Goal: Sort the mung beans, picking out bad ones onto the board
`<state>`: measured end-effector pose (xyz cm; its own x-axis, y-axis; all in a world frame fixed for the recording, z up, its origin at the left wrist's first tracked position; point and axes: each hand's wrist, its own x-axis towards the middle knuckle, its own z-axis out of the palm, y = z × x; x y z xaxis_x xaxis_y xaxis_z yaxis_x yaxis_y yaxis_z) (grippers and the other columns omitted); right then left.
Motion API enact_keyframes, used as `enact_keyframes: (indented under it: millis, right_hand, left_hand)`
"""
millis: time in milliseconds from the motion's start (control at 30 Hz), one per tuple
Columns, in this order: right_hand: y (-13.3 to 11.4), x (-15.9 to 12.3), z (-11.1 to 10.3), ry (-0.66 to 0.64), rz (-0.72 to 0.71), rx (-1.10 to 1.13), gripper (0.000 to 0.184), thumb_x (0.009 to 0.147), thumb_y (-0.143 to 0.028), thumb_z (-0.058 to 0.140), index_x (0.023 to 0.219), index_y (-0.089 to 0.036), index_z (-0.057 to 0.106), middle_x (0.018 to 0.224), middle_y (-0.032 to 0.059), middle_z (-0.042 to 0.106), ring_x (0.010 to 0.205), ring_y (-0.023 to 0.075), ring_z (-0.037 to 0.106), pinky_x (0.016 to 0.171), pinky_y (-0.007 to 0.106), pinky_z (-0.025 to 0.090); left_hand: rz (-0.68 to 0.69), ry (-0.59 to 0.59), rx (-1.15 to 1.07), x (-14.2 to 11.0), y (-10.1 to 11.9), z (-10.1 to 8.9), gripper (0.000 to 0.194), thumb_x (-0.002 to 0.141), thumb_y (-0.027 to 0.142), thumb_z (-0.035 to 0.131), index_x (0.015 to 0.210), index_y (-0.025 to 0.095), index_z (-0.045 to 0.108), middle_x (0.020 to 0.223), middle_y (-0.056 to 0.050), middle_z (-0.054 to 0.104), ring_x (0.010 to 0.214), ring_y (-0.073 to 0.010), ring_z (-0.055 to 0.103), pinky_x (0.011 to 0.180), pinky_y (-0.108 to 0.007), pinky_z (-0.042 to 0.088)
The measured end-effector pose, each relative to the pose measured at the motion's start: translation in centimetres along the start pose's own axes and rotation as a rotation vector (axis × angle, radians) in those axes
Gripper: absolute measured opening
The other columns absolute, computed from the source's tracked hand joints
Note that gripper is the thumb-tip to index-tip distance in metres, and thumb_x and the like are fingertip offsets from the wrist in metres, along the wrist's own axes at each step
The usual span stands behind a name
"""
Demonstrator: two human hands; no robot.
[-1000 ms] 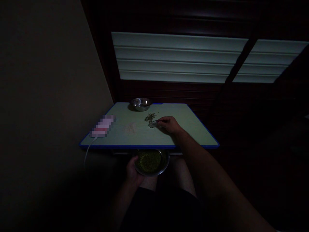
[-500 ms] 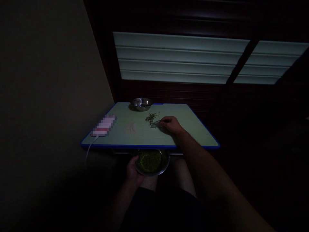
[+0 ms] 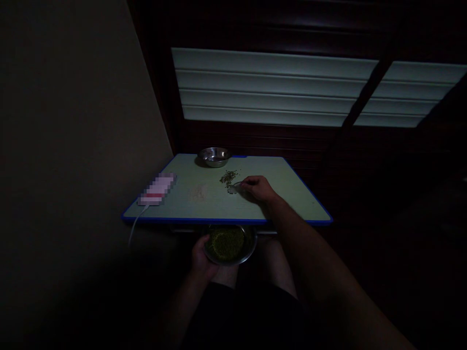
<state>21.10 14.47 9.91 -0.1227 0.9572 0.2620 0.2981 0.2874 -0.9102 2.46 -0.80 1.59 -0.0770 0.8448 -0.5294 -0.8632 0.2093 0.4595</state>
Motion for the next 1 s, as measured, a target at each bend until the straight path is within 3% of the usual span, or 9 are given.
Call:
enact_keyframes:
  millis: [500, 667, 1000]
  right_hand:
    - [0.14, 0.05, 0.2, -0.076, -0.081, -0.022, 0.018, 0.067, -0.031, 0.069, 0.075, -0.016, 0.074, 0.075, 0.0059, 0.072, 0.071, 0.0159, 0.062, 0.072, 0.03, 0.048]
    - [0.07, -0.03, 0.38, -0.138, -0.081, 0.039, 0.021, 0.064, -0.033, 0.071, 0.074, -0.015, 0.074, 0.073, 0.0053, 0.072, 0.067, 0.0145, 0.06, 0.069, 0.029, 0.048]
    - [-0.56, -0.5, 0.21, -0.217, -0.003, 0.094, 0.029, 0.057, -0.038, 0.076, 0.072, -0.014, 0.073, 0.065, 0.0039, 0.068, 0.06, 0.0122, 0.055, 0.059, 0.026, 0.044]
  left_hand:
    - [-0.011, -0.024, -0.025, 0.22, -0.07, -0.13, 0.028, 0.074, 0.018, 0.056, 0.097, 0.011, 0.07, 0.081, -0.012, 0.074, 0.079, -0.0272, 0.07, 0.081, -0.042, 0.053]
    - [0.003, -0.014, -0.005, 0.26, -0.06, -0.05, 0.021, 0.075, 0.018, 0.055, 0.087, 0.011, 0.07, 0.082, -0.012, 0.074, 0.078, -0.0262, 0.07, 0.079, -0.041, 0.054]
    - [0.002, -0.004, 0.005, 0.49, -0.1, -0.24, 0.026, 0.075, 0.019, 0.054, 0.095, 0.014, 0.07, 0.08, -0.009, 0.075, 0.077, -0.0256, 0.07, 0.082, -0.043, 0.054]
